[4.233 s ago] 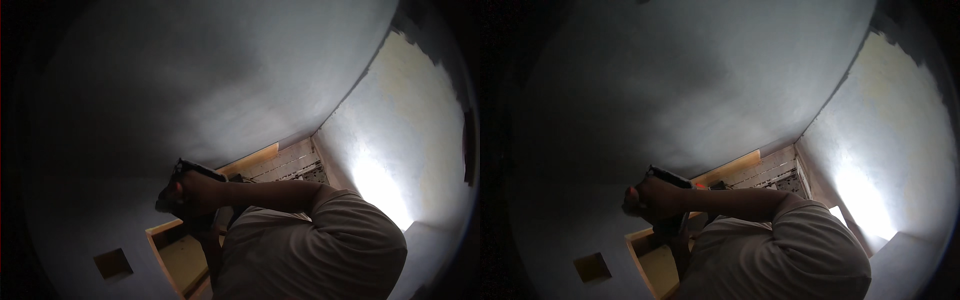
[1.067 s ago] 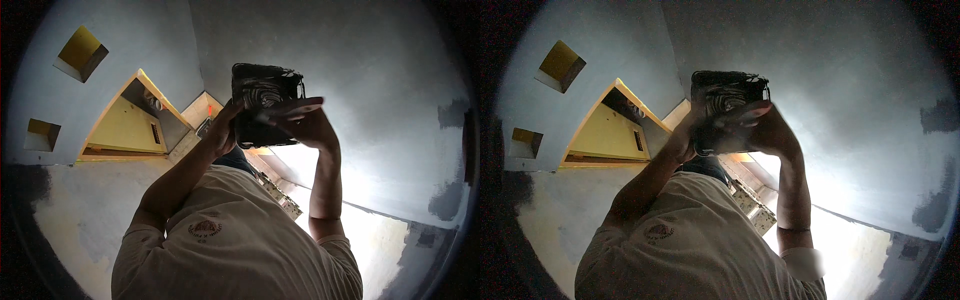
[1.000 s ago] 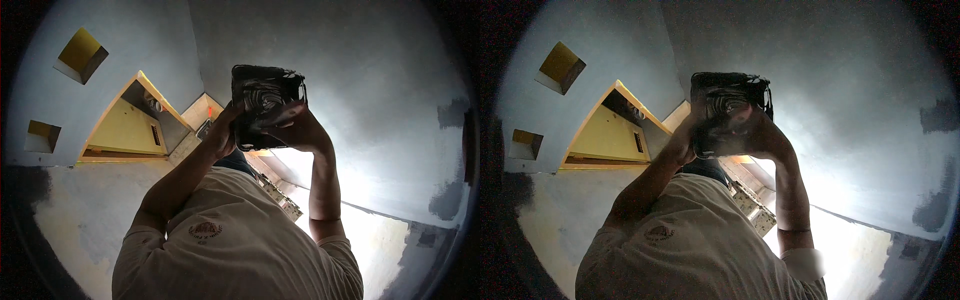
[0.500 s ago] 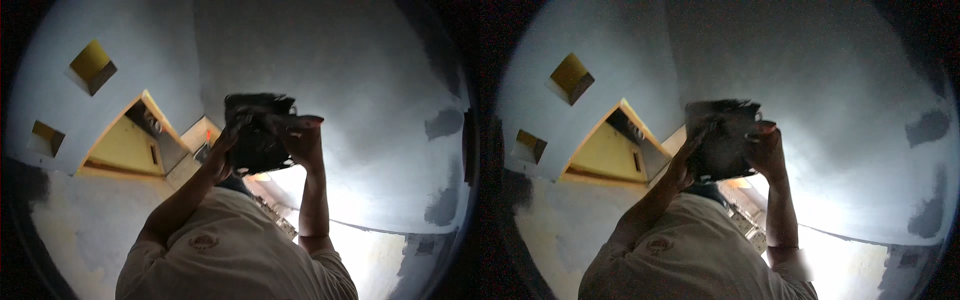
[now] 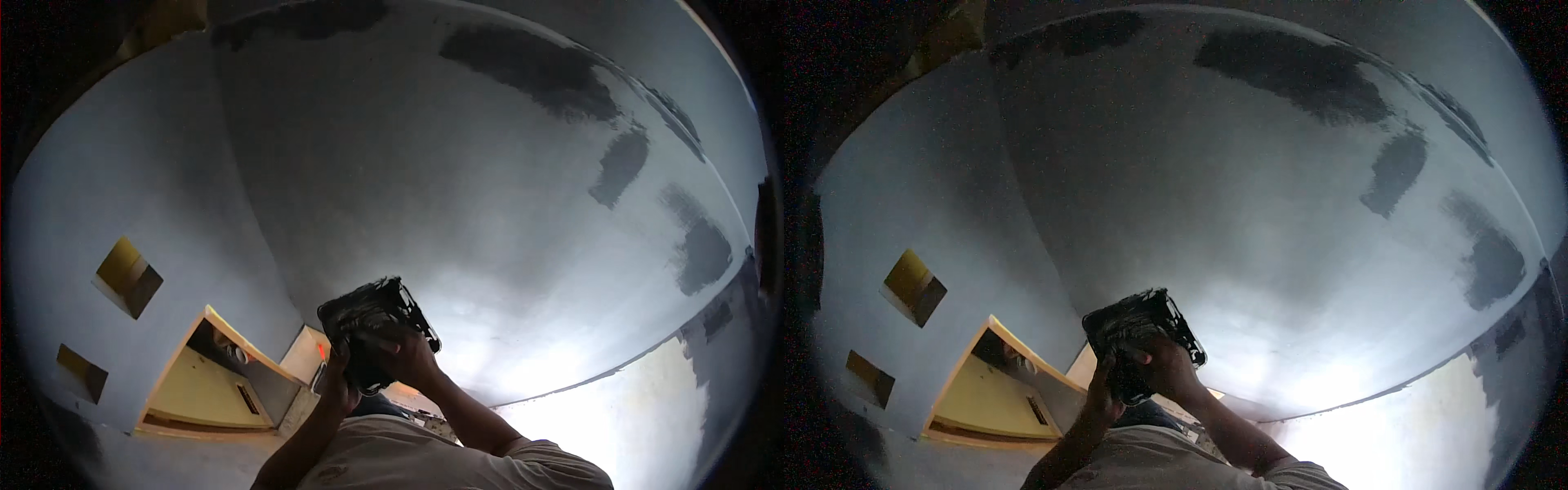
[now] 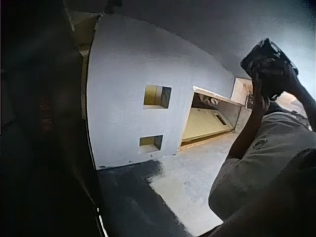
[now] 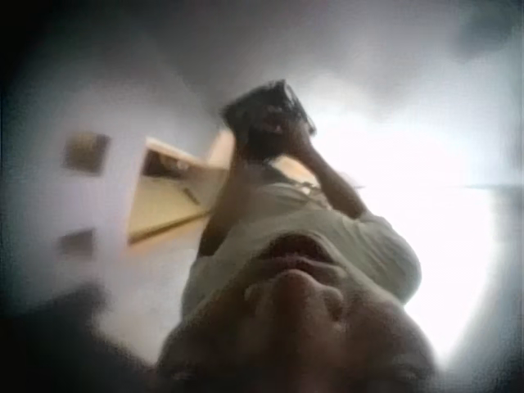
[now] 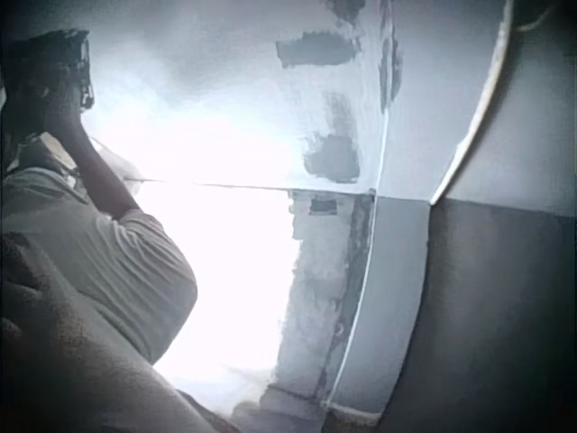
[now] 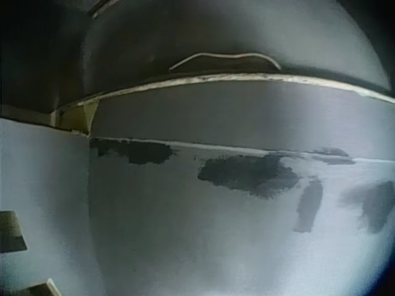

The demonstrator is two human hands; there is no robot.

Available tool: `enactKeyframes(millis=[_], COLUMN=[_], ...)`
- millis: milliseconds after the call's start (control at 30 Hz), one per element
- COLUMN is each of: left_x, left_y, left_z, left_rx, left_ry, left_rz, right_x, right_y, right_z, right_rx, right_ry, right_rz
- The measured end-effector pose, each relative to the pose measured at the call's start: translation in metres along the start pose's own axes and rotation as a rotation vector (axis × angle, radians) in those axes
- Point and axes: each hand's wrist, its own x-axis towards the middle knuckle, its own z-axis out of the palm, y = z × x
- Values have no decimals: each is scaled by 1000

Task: The person paints a ceiling with a brush while holding a paint container. They dip the brush into the container and apply paint to different sections of the ceiling surface.

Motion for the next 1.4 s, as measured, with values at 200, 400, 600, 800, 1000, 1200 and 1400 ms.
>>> enactKeyframes(millis=[200,400,600,800,1000,1200,1400], left_x=[0,1,5,7,18,19,27], left_y=[-6,-9,-4,-5,-3,7,9], left_z=[-4,-4,5,22,45,55,56], left_rx=[-8,-8,53,83,58,87,109], left_ry=[1,-22,-81,-35,-104,-92,-141], left_rz=[4,40,52,43,-48,-48,-36], right_x=[-20,-19,-19,-12,4,16,5], right_y=[11,17,8,7,12,20,23], right_z=[8,8,-10,-41,-81,-98,-79], right_rx=[67,85,76,172,356,151,-77], right_ry=[-112,-51,253,388,520,205,-131], right_rz=[269,96,8,415,433,247,-220])
